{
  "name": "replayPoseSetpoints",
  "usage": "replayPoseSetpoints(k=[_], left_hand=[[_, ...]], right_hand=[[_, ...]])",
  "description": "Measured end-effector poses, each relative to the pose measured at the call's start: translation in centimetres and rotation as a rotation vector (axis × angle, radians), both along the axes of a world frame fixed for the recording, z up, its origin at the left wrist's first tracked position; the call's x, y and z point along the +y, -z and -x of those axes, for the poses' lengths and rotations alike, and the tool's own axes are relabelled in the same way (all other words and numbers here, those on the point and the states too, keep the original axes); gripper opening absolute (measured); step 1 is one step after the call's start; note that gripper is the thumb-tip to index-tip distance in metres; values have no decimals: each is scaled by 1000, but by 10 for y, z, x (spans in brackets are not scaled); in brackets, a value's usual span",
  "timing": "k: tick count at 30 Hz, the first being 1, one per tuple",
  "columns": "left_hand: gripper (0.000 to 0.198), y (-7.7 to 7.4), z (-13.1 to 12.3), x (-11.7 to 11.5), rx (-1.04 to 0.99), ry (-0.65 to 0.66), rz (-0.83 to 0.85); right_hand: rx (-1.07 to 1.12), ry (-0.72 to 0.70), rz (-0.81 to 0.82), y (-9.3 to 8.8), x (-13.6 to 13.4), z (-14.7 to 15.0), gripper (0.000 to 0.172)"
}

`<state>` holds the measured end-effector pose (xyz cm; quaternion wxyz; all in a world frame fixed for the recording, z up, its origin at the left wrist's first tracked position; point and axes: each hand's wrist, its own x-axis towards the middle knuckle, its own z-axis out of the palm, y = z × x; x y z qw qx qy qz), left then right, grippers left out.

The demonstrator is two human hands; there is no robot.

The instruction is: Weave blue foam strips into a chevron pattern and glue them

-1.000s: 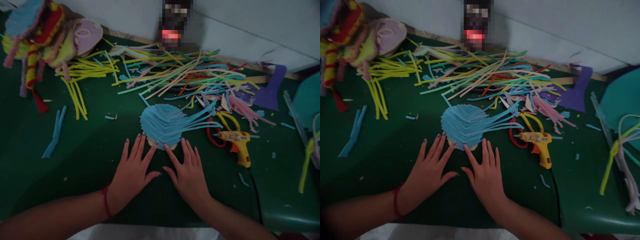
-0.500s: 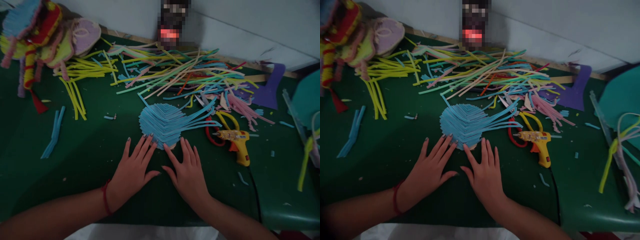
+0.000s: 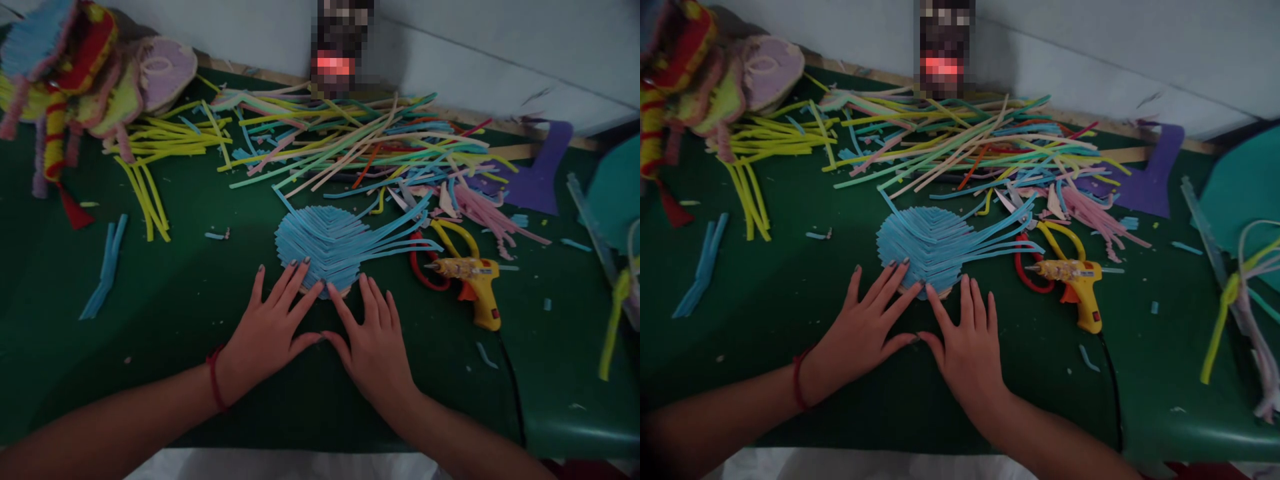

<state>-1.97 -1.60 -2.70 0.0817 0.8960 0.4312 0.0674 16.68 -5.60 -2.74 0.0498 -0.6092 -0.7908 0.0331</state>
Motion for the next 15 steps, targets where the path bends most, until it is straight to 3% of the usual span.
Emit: replayPoseSetpoints(k=[15], left_hand=[[59, 0, 0, 2, -34, 11, 11]], right_hand=[[-36, 18, 17, -4, 3, 2, 54]])
